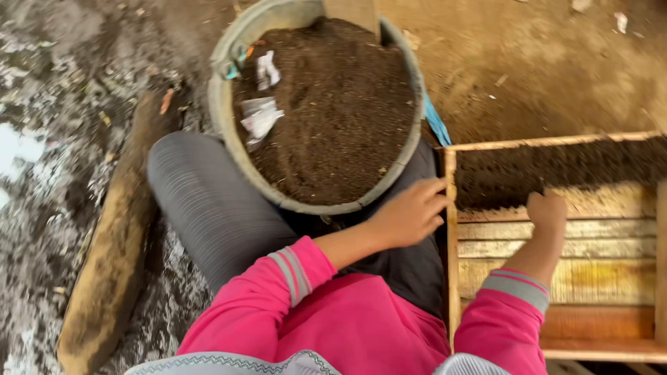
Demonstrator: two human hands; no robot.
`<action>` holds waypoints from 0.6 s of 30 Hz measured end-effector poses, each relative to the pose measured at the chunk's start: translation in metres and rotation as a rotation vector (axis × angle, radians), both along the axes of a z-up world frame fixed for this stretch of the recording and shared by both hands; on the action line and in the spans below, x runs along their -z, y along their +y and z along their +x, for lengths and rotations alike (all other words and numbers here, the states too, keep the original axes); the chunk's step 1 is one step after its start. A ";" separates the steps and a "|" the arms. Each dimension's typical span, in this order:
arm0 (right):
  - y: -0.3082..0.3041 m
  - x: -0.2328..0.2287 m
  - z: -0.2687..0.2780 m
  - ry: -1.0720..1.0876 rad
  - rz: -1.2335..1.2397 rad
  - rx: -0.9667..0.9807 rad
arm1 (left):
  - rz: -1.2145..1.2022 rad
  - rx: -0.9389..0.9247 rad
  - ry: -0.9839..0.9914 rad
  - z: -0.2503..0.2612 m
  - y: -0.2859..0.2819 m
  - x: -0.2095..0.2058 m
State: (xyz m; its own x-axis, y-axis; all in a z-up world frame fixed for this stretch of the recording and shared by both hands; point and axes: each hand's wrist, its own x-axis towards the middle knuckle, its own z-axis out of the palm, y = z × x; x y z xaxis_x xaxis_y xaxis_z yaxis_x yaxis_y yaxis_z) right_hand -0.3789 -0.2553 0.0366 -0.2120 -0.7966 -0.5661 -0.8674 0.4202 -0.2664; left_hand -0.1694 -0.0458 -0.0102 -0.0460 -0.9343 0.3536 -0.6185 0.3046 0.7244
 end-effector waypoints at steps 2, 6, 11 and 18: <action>-0.006 0.017 0.014 0.187 -0.091 -0.154 | -0.056 -0.176 -0.081 0.066 0.015 -0.048; 0.061 -0.032 0.140 -0.011 -0.628 -0.375 | 0.302 -0.870 0.123 0.181 0.046 -0.126; 0.122 0.027 0.274 -0.614 -0.762 -1.176 | 0.458 -0.996 -0.589 0.276 0.084 0.003; 0.160 0.066 0.337 -0.336 -0.434 -1.287 | 0.404 -1.026 -0.016 0.272 0.104 -0.041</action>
